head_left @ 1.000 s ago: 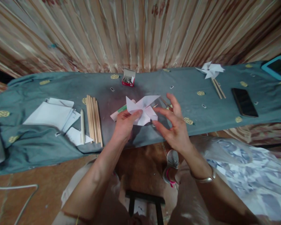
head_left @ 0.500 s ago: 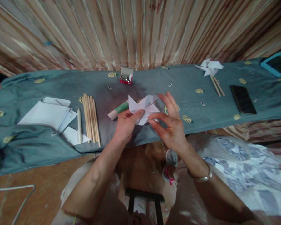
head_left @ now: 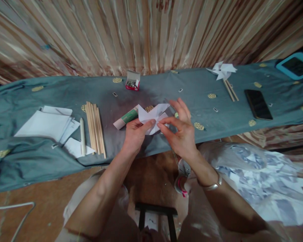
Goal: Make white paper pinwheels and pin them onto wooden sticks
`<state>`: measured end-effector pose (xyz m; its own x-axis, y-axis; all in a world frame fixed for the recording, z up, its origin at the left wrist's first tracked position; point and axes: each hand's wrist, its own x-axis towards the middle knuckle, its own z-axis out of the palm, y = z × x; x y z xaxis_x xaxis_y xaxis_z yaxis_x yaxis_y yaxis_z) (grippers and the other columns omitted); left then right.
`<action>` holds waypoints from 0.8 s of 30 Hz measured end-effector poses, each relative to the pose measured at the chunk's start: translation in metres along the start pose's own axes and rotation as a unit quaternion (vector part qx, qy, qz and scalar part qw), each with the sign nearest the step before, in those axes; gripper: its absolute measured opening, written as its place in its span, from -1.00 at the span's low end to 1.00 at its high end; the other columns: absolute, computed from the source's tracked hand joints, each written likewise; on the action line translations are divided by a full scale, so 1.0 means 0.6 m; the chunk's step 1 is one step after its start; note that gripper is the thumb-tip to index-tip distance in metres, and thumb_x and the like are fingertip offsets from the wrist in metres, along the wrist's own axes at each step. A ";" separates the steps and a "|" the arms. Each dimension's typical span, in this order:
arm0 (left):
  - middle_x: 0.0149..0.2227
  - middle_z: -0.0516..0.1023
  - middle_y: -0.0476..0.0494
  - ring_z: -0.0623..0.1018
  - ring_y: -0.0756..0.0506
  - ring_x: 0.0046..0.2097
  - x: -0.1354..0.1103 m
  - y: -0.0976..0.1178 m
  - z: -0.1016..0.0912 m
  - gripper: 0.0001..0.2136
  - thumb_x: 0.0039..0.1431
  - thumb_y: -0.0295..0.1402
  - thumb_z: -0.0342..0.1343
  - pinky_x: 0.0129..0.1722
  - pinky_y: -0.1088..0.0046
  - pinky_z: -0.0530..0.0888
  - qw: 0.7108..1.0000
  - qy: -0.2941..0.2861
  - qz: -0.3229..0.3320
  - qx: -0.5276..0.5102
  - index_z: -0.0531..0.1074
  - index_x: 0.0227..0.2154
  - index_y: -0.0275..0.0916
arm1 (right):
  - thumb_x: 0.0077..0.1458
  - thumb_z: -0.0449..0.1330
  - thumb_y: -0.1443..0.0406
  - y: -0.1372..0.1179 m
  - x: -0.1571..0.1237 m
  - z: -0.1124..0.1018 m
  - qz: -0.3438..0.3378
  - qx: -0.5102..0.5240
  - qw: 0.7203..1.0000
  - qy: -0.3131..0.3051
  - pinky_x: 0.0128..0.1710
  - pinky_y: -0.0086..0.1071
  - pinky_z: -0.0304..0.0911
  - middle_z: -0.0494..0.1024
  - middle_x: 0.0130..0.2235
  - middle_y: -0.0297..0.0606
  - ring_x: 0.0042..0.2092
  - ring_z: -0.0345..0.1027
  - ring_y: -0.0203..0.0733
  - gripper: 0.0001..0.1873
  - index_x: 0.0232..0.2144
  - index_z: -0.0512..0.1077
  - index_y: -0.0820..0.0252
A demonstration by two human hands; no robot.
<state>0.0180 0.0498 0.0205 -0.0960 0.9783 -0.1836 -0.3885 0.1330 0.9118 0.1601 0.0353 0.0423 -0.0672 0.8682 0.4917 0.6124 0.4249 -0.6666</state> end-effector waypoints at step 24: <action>-0.45 0.63 -0.04 0.51 -0.01 -0.43 -0.004 0.000 0.000 -0.86 -0.21 -0.33 0.37 -0.33 0.43 0.42 0.999 -0.008 0.003 0.039 0.61 -0.51 -0.23 | 0.09 0.24 0.29 0.006 0.002 0.009 0.002 -0.049 0.999 0.013 0.31 0.13 0.05 0.37 0.22 -0.37 0.35 0.04 0.05 -0.88 -0.49 0.49 0.04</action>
<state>0.0180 0.0473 0.0211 -0.0834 0.9816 -0.1717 -0.3161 0.1374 0.9387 0.1581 0.0395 0.0376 -0.0450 0.8618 0.5053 0.6865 0.3942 -0.6110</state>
